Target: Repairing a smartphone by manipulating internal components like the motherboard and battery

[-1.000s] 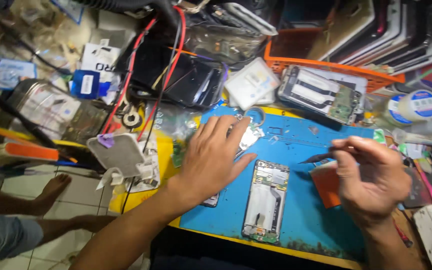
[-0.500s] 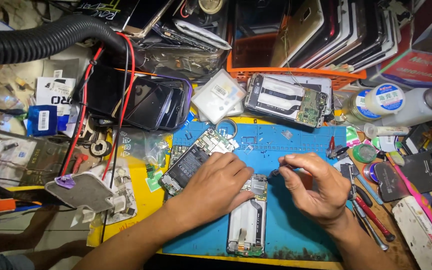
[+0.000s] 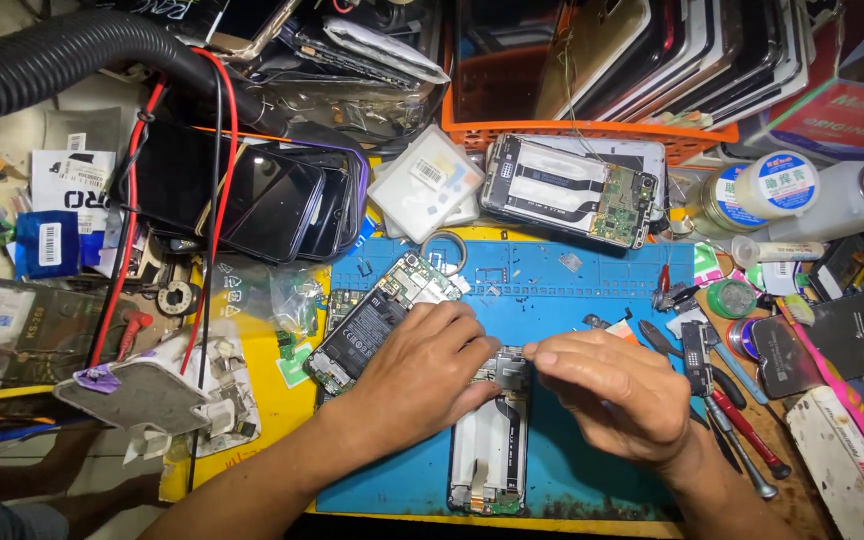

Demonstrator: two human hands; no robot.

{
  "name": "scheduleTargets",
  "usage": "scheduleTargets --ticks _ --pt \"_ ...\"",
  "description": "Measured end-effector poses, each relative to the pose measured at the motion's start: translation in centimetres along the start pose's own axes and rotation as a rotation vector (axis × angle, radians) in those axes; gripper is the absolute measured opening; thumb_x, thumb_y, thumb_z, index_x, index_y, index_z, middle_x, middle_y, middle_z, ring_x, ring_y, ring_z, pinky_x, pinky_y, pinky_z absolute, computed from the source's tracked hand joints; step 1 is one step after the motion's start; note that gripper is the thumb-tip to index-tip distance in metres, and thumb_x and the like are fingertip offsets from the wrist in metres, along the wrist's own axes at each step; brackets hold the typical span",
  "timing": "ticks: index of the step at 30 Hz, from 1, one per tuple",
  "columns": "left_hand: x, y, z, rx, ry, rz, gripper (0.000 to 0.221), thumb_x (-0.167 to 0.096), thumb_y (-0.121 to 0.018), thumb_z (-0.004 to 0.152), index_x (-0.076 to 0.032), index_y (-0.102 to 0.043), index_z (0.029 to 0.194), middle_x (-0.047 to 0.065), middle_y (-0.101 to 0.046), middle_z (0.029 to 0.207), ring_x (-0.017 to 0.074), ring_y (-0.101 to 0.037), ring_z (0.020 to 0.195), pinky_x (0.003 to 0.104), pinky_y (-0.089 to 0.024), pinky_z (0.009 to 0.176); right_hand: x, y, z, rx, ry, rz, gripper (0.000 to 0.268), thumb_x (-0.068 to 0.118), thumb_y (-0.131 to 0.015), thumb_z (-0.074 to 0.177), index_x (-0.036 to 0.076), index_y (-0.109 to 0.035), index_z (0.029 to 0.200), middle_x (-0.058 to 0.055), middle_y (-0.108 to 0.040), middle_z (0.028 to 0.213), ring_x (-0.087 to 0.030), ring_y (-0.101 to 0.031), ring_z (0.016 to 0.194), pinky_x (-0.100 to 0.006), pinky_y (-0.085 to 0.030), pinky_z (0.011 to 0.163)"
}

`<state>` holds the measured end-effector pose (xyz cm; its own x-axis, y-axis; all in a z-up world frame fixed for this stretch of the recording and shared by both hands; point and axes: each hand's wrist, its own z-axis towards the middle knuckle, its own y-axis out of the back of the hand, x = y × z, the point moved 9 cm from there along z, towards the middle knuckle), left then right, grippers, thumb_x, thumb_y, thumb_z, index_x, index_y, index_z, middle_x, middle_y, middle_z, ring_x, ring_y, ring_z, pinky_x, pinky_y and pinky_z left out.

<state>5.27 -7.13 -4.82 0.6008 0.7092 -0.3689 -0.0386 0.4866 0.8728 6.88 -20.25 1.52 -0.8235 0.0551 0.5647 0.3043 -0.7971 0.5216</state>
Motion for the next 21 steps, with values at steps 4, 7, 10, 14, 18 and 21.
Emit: scheduleTargets --ticks 4,7,10,14,18,21 --pt "0.0 0.1 0.0 0.011 0.001 -0.006 0.043 -0.036 -0.087 0.08 -0.008 -0.068 0.107 0.01 -0.064 0.1 0.0316 -0.057 0.107 0.043 -0.045 0.085 -0.4 0.1 -0.6 -0.046 -0.043 -0.065 0.018 0.0 -0.067 0.093 -0.004 -0.064 0.11 -0.02 -0.077 0.102 -0.029 -0.083 0.091 -0.033 -0.066 0.08" --pt "0.0 0.2 0.1 0.014 -0.006 -0.012 0.042 -0.035 -0.086 0.082 -0.008 -0.068 0.108 0.01 -0.063 0.1 0.0314 -0.057 0.105 0.043 -0.045 0.085 -0.3 0.5 -0.6 -0.093 -0.043 -0.068 0.02 -0.002 -0.07 0.09 -0.006 -0.063 0.108 -0.02 -0.076 0.098 -0.029 -0.083 0.089 -0.034 -0.067 0.078" --pt "0.0 0.1 0.1 0.032 -0.004 -0.013 0.043 -0.036 -0.085 0.082 -0.008 -0.068 0.109 0.01 -0.064 0.1 0.031 -0.057 0.105 0.043 -0.045 0.084 0.3 0.4 -0.3 -0.055 -0.018 -0.045 0.017 -0.001 -0.067 0.091 -0.005 -0.062 0.107 -0.022 -0.075 0.092 -0.031 -0.082 0.085 -0.034 -0.067 0.077" --pt "0.1 0.4 0.1 0.018 -0.009 0.004 0.042 -0.037 -0.086 0.082 -0.008 -0.068 0.107 0.009 -0.061 0.097 0.0303 -0.056 0.099 0.042 -0.045 0.082 -0.7 0.3 -1.4 -0.043 -0.041 -0.017 0.018 0.0 -0.063 0.094 -0.006 -0.06 0.111 -0.022 -0.074 0.097 -0.033 -0.082 0.089 -0.037 -0.068 0.081" --pt "0.4 1.0 0.1 -0.004 0.007 0.026 0.042 -0.041 -0.085 0.084 -0.009 -0.065 0.105 0.009 -0.059 0.094 0.031 -0.055 0.094 0.043 -0.044 0.081 -1.2 1.0 -1.2 -0.117 -0.058 -0.166 0.035 0.001 -0.079 0.086 -0.006 -0.059 0.114 -0.024 -0.074 0.103 -0.034 -0.079 0.092 -0.036 -0.066 0.082" --pt "1.1 1.2 0.0 -0.012 0.036 0.074 0.046 -0.046 -0.086 0.081 -0.01 -0.066 0.101 0.01 -0.06 0.092 0.0322 -0.057 0.092 0.045 -0.046 0.081 -0.8 1.2 -2.2 -0.206 -0.045 -0.262 0.041 0.004 -0.089 0.082 -0.001 -0.061 0.111 -0.022 -0.069 0.095 -0.027 -0.07 0.078 -0.033 -0.061 0.073"
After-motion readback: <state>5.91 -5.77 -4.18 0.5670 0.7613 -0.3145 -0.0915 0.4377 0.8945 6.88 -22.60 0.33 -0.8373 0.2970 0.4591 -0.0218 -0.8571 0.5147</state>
